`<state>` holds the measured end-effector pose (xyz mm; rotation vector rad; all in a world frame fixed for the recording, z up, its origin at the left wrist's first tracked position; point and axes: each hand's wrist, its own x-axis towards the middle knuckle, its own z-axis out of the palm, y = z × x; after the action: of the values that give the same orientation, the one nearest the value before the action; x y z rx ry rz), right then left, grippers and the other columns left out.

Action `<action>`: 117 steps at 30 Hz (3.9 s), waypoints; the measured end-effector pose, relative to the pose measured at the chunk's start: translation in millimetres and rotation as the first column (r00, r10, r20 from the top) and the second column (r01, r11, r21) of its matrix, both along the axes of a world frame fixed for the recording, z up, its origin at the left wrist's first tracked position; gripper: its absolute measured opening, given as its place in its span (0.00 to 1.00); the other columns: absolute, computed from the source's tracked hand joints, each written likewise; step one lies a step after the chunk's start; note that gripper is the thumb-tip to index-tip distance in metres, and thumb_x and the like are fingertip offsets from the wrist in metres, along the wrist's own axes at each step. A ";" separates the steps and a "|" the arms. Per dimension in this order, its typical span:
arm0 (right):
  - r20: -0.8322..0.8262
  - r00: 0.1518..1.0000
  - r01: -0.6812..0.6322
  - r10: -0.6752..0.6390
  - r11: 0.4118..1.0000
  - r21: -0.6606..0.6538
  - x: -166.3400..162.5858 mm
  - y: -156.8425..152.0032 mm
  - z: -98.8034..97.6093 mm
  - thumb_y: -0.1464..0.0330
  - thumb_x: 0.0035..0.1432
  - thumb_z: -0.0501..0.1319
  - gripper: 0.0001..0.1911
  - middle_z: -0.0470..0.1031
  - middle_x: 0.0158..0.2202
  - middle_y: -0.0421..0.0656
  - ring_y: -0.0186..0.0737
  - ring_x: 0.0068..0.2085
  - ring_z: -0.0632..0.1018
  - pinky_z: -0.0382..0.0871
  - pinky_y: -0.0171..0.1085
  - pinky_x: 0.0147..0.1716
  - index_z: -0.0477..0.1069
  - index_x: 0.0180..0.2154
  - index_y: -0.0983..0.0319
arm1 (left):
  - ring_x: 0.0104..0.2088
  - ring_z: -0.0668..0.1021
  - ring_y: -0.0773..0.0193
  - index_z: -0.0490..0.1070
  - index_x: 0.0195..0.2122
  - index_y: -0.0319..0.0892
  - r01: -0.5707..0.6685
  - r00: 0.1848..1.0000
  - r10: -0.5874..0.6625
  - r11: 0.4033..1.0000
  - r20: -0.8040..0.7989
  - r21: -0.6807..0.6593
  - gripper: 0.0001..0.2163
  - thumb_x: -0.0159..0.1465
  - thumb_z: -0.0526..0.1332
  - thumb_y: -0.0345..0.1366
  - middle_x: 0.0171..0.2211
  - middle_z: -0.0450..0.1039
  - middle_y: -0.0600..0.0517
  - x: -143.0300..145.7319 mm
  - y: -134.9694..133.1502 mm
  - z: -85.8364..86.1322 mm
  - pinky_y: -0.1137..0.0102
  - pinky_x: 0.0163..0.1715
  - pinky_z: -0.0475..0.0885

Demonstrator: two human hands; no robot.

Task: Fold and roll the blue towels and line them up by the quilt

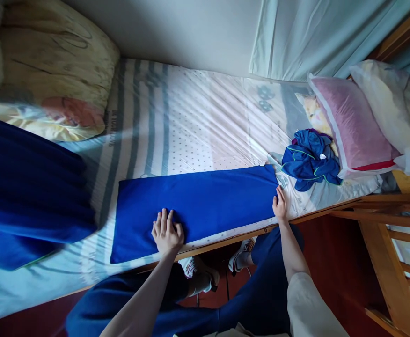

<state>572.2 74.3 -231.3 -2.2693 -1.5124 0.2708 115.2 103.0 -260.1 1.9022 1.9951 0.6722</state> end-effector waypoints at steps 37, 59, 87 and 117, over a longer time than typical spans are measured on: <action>-0.035 0.975 -0.222 0.221 0.975 -0.010 -294.4 28.2 -24.3 0.68 0.69 0.49 0.31 0.53 0.74 0.52 0.55 0.75 0.53 0.43 0.64 0.71 0.55 0.72 0.62 | 0.71 0.62 0.54 0.69 0.63 0.42 -0.005 0.988 0.021 0.994 0.153 -0.106 0.21 0.70 0.49 0.34 0.68 0.64 0.43 -18.9 3.4 6.8 0.51 0.70 0.59; 0.157 0.963 -0.225 0.217 0.974 0.030 -295.6 27.4 -28.4 0.67 0.70 0.48 0.29 0.61 0.71 0.54 0.53 0.72 0.59 0.52 0.58 0.68 0.61 0.69 0.63 | 0.74 0.53 0.50 0.62 0.69 0.43 0.362 0.930 -0.365 0.930 -0.038 -0.062 0.27 0.69 0.53 0.35 0.73 0.54 0.44 35.6 61.5 24.4 0.49 0.72 0.52; 0.103 0.971 -0.207 0.216 0.974 -0.091 -299.6 30.5 -6.1 0.67 0.70 0.50 0.29 0.58 0.72 0.51 0.51 0.73 0.58 0.51 0.55 0.70 0.59 0.70 0.61 | 0.73 0.55 0.45 0.60 0.71 0.36 -0.180 0.983 0.177 0.982 -0.046 -0.063 0.30 0.68 0.52 0.40 0.74 0.51 0.37 -60.6 146.2 29.3 0.47 0.72 0.47; 0.354 0.931 -0.002 0.086 0.973 -0.230 3.3 133.7 -16.0 0.59 0.74 0.39 0.34 0.50 0.75 0.56 0.49 0.75 0.52 0.49 0.55 0.71 0.47 0.73 0.70 | 0.73 0.55 0.45 0.60 0.70 0.34 -0.193 0.981 0.192 0.979 -0.022 -0.070 0.33 0.64 0.52 0.42 0.74 0.51 0.38 -51.3 145.8 46.3 0.43 0.70 0.47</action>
<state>575.6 207.9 -247.3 -2.5761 -1.7959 0.0359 63.9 248.7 -213.7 1.6926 2.2024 0.6268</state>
